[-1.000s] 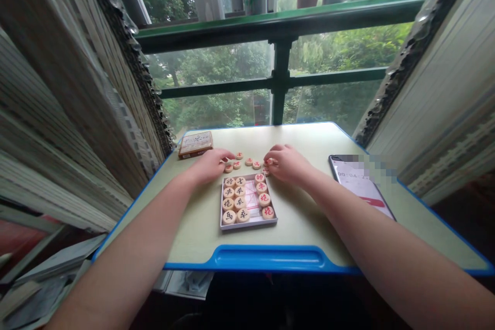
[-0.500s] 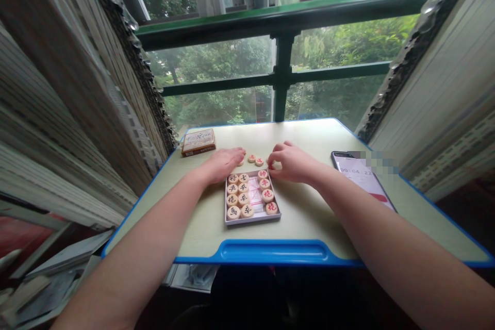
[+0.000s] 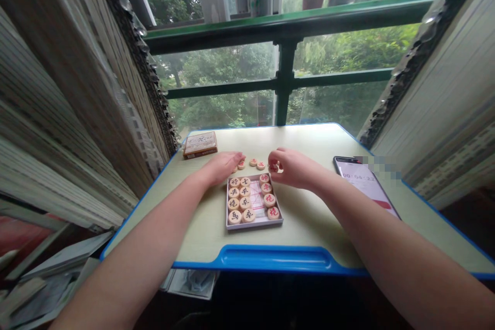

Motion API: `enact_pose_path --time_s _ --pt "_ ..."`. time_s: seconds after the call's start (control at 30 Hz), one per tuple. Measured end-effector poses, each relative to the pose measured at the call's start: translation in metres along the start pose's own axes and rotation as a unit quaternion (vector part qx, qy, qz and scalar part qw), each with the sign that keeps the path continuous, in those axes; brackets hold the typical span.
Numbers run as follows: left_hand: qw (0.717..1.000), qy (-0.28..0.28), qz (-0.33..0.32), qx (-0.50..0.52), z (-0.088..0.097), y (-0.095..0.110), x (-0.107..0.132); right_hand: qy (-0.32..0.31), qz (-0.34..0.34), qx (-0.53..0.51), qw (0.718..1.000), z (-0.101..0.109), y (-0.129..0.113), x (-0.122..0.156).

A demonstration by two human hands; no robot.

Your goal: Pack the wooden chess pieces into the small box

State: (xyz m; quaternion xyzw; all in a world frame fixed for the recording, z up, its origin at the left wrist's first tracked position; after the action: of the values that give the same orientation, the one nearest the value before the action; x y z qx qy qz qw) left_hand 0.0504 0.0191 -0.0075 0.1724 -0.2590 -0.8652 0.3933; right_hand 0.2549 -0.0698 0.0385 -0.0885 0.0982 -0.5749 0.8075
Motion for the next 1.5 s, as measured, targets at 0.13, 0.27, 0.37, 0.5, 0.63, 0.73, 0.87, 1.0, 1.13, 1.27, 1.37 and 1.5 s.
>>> enact_pose_path --time_s 0.13,0.27,0.37,0.5,0.63,0.73,0.87,1.0,1.13,1.27,1.37,1.5 --pt "1.0 0.021 0.001 -0.017 0.0 0.0 -0.001 0.051 0.03 -0.027 0.998 -0.002 -0.001 -0.001" --pt "0.999 0.026 -0.002 -0.037 0.001 0.002 0.0 0.082 0.05 -0.041 0.995 -0.009 0.003 -0.003" --pt "0.998 0.022 -0.009 -0.057 0.001 0.004 0.0 0.102 0.039 -0.045 0.993 -0.015 0.007 -0.006" --pt "0.993 0.019 -0.02 -0.114 0.003 0.006 0.0 0.147 -0.009 -0.048 0.988 -0.018 0.012 -0.011" --pt "0.985 0.039 0.0 -0.167 0.006 0.006 0.001 0.173 -0.053 -0.058 0.982 -0.017 0.017 -0.014" --pt "0.983 0.028 0.015 -0.18 0.007 0.005 0.003 0.134 -0.065 -0.046 0.988 -0.016 0.019 -0.014" --pt "0.984 0.035 0.054 -0.164 0.011 0.007 0.007 0.051 -0.012 0.024 0.998 -0.018 0.017 -0.013" --pt "0.987 0.021 0.085 -0.131 0.014 0.01 0.009 0.042 0.025 0.049 0.998 -0.019 0.016 -0.013" --pt "0.99 -0.02 0.095 -0.099 0.016 0.009 0.009 0.039 0.049 0.043 0.997 -0.02 0.016 -0.014" --pt "0.99 -0.032 0.118 -0.065 0.018 0.006 0.007 0.021 0.063 0.038 0.997 -0.021 0.017 -0.015" --pt "0.99 -0.035 0.125 -0.058 0.02 0.005 0.008 0.014 0.068 0.028 0.997 -0.022 0.02 -0.015" --pt "0.993 -0.069 0.093 -0.03 0.021 0.006 0.012 0.027 0.079 0.017 0.996 -0.023 0.022 -0.015"
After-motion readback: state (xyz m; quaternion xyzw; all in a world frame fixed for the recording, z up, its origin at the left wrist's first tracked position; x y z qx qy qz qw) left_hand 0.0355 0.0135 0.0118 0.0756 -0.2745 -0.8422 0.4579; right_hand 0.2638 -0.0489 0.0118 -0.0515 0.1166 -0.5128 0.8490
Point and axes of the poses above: each hand's wrist, its own x-axis away from the middle knuckle, its own z-axis out of the back of the hand, y = z × x, the point moved 1 cm from there along -x, towards the middle knuckle, and after that the axes turned 4 degrees about -y, right-handed, at the moved point
